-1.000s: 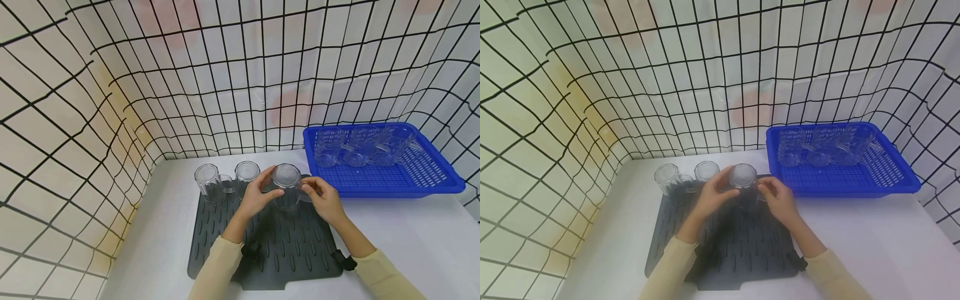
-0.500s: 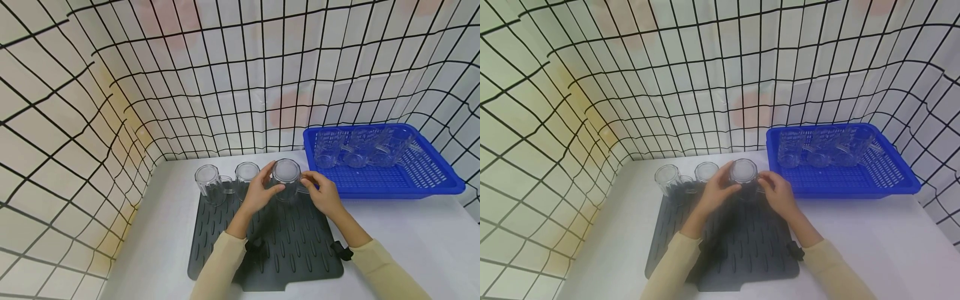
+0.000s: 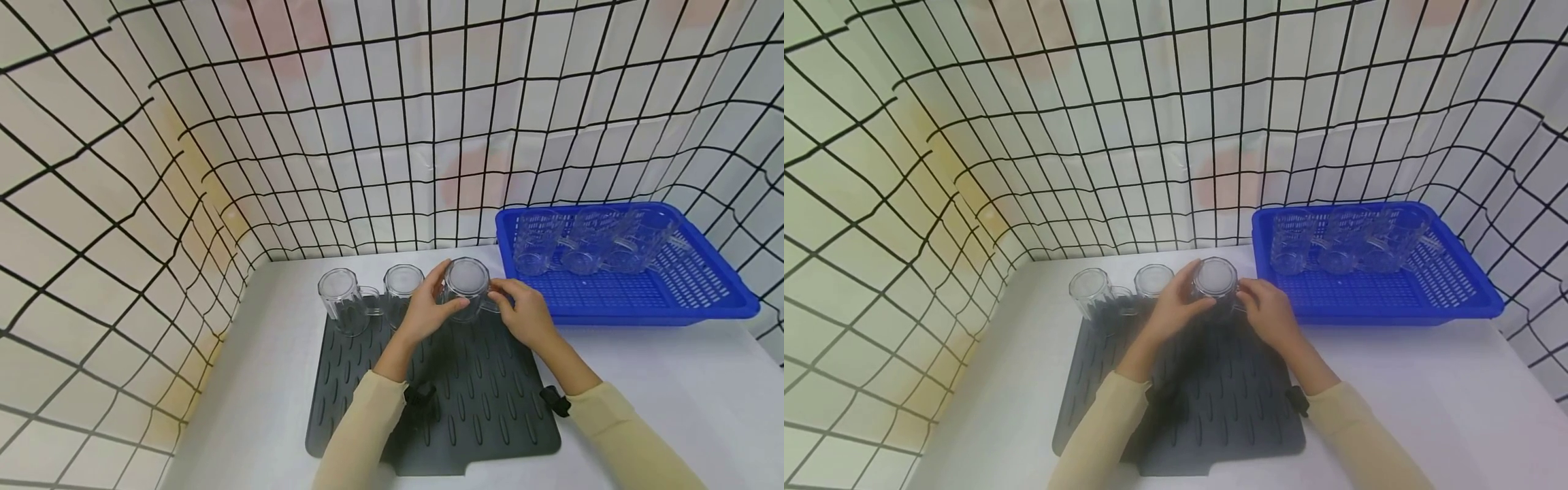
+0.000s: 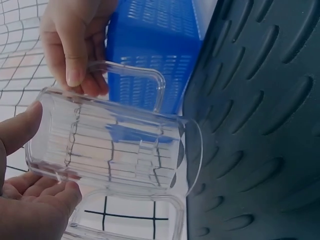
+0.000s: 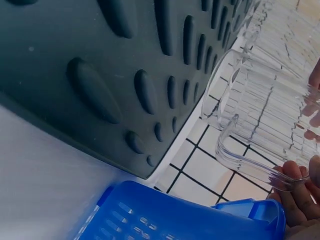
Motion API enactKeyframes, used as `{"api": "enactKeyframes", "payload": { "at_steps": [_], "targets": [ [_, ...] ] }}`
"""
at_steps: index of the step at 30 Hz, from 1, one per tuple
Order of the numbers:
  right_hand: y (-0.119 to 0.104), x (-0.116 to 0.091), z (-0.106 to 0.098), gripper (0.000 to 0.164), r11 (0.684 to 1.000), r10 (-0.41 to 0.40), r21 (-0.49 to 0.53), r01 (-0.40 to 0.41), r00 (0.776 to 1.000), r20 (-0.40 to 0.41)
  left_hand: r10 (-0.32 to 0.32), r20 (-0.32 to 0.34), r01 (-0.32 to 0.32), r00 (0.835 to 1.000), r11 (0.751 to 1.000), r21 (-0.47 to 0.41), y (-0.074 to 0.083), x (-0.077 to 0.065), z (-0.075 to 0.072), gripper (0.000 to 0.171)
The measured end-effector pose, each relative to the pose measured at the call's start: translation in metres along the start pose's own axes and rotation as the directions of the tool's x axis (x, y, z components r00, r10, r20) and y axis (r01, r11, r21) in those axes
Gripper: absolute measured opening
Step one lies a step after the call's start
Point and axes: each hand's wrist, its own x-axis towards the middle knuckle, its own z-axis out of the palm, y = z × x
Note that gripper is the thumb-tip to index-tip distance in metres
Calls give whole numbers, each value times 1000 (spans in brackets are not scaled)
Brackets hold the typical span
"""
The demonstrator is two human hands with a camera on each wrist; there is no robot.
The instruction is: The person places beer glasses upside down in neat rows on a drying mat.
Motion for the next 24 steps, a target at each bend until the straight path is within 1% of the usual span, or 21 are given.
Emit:
{"api": "enactKeyframes", "payload": {
  "at_steps": [1, 2, 5, 8, 12, 15, 22, 24],
  "targets": [
    [1, 0, 1, 24, 1000, -13, -9, 13, 1000, 1, -3, 0, 3, 1000, 1000, -6, 3, -1, 0, 76],
    [1, 0, 1, 23, 1000, -24, -21, 24, 1000, 1, -2, -4, 2, 1000, 1000, -8, 0, -1, 1, 77],
    [1, 1, 2, 22, 998, -43, -37, 43, 999, 0, -13, -17, 13, 1000, 1000, -3, -13, 4, 4, 79],
    [-2, 1, 1, 23, 999, -31, -40, 31, 999, 11, -44, -33, 44, 999, 999, 22, -23, 8, 7, 80],
    [-4, 3, 1, 26, 998, 9, -60, -5, 998, 55, -70, -51, 74, 996, 995, 68, -20, 8, 8, 80],
    [-3, 3, 1, 26, 997, 23, -74, -18, 997, 71, -69, -61, 75, 996, 993, 89, -19, 8, 10, 79],
    [-1, 2, 1, 26, 997, -18, -69, 20, 999, 29, -107, -70, 111, 992, 991, 67, -19, 7, 13, 80],
    [-1, 2, 1, 27, 998, -24, -62, 25, 999, 23, -103, -83, 108, 991, 992, 62, -20, 7, 14, 81]
  ]
}}
